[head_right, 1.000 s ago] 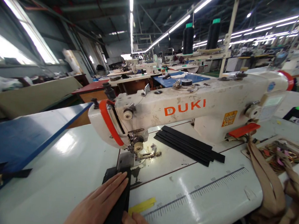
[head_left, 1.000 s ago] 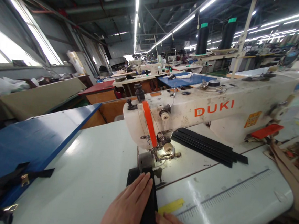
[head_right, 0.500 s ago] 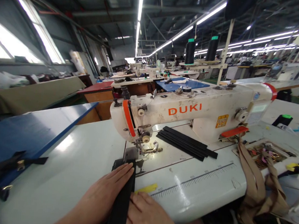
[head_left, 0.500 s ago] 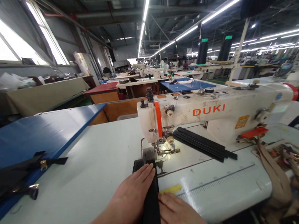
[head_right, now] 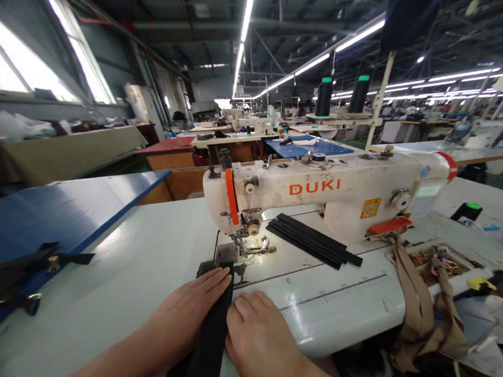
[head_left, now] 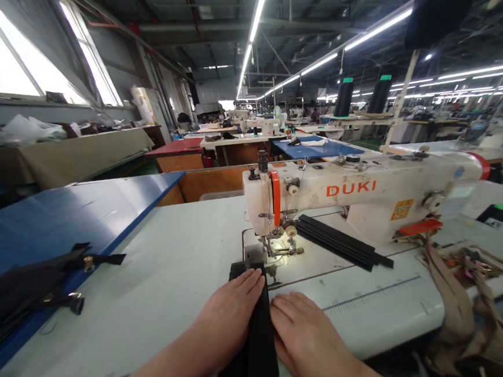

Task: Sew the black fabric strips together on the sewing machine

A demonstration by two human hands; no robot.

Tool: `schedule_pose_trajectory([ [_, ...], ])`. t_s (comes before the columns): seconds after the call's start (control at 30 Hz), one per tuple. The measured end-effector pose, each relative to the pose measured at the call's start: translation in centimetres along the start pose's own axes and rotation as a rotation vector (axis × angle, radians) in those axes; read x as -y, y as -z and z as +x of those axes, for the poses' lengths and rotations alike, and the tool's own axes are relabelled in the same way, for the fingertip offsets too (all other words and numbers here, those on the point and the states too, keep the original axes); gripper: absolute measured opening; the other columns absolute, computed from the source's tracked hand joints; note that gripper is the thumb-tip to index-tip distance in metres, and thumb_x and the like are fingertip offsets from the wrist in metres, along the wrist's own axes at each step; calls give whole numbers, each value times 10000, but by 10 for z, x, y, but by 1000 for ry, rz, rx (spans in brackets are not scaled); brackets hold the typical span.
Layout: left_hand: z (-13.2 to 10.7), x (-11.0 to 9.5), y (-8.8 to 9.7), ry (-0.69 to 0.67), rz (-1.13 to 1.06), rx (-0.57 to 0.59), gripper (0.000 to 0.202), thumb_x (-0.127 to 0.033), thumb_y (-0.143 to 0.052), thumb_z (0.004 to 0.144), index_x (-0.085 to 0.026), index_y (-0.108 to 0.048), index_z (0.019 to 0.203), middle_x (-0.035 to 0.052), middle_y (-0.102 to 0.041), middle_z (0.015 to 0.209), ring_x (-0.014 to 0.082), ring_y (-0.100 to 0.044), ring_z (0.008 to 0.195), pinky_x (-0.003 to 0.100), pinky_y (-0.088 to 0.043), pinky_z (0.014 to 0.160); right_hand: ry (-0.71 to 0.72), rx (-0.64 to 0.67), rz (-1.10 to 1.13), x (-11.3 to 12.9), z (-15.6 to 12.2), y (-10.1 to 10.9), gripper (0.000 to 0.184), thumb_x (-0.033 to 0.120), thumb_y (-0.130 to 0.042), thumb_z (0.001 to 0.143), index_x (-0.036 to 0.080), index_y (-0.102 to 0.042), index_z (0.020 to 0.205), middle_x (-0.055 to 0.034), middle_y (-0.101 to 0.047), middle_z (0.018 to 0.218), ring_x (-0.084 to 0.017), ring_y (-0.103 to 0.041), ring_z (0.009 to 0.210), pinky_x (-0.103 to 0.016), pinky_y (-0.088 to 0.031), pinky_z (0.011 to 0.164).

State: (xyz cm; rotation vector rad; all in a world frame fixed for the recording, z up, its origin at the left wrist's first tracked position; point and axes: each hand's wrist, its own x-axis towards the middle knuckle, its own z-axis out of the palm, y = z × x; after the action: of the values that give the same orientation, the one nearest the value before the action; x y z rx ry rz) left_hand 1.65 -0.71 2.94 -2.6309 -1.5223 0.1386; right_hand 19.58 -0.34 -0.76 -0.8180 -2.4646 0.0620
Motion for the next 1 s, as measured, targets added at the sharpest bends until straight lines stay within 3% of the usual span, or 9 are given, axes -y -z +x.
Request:
schedule_pose_trajectory([
  [0.13, -1, 6, -7, 3, -67, -30, 627, -34, -418, 741, -38, -462, 1366, 173, -438, 1439, 250, -404, 1339, 404, -358, 1093, -89, 2, -36, -5, 15, -3, 135, 55, -603, 793, 111, -614, 916, -111, -657, 951, -246, -607, 896, -386, -504, 843],
  [0.33, -2, 9, -12, 16, -117, -57, 610, -42, -407, 750, -76, -480, 1355, 148, -460, 1429, 232, -432, 1321, 402, -380, 1082, 150, 56, -81, -16, 24, -13, 80, 80, -592, 849, 142, -609, 895, -64, -652, 960, -203, -589, 906, -339, -469, 891],
  [0.6, -1, 11, -7, -2, -109, -76, 551, -39, -365, 800, -62, -497, 1335, 153, -499, 1402, 223, -464, 1300, 398, -397, 1070, 213, 82, -77, -19, 25, -13, 116, 105, -605, 858, 135, -624, 969, -69, -664, 1025, -202, -587, 971, -333, -457, 932],
  [0.87, -4, 14, -7, -18, -103, -133, 530, -48, -361, 800, -93, -531, 1300, 125, -559, 1356, 193, -511, 1261, 350, -413, 1055, 146, 109, 159, -14, 16, 6, 225, 162, -554, 818, 149, -627, 1031, -91, -644, 1127, -224, -539, 1108, -362, -386, 1027],
  [1.0, -6, 18, -12, -73, -89, -153, 566, -41, -369, 781, -66, -495, 1333, 138, -527, 1385, 217, -481, 1288, 381, -396, 1069, 195, 40, 219, -15, 6, 15, 220, 211, -536, 849, 156, -633, 1039, -86, -644, 1126, -213, -529, 1120, -351, -371, 1031],
])
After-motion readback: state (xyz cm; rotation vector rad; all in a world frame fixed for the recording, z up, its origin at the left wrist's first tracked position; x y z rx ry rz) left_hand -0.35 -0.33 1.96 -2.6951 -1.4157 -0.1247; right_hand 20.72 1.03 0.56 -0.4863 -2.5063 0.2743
